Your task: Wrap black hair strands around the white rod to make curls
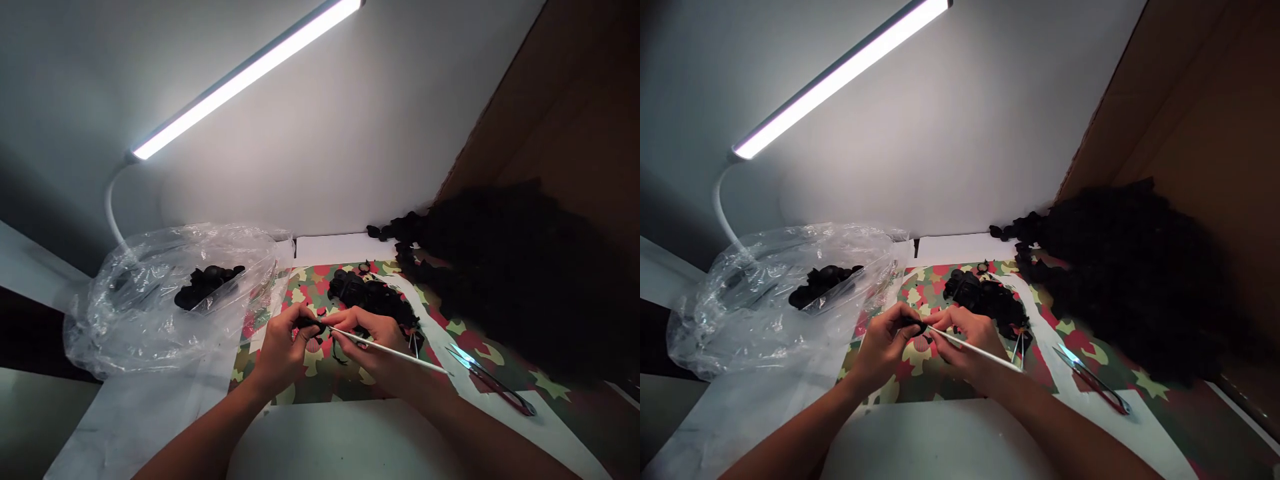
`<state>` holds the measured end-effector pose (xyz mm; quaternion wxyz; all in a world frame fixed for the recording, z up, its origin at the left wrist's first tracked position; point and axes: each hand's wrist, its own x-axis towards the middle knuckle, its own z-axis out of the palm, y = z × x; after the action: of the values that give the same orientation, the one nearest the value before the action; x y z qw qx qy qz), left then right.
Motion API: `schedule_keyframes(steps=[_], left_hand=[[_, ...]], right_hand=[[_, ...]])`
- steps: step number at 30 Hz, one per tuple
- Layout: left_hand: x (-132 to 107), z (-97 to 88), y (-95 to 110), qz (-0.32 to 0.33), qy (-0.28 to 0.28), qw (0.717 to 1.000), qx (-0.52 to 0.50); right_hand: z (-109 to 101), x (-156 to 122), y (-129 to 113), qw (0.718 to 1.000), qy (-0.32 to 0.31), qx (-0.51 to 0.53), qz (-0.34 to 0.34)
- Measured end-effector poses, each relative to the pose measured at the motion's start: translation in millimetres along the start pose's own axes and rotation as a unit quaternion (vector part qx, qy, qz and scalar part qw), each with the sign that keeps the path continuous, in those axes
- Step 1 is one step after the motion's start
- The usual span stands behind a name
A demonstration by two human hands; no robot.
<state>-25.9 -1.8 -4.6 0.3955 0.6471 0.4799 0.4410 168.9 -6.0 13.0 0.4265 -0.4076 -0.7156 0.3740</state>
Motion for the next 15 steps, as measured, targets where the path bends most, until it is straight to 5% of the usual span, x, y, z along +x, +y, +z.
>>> schedule_keyframes(steps=[7, 15], left_hand=[[-3, 0.2, 4, 0.023, 0.009, 0.999, 0.046], [-4, 3.7, 5, 0.045, 0.020, 0.994, 0.096]], right_hand=[[2, -1, 7, 0.998, 0.001, -0.041, -0.037], [9, 0, 23, 0.962, 0.010, -0.152, -0.226]])
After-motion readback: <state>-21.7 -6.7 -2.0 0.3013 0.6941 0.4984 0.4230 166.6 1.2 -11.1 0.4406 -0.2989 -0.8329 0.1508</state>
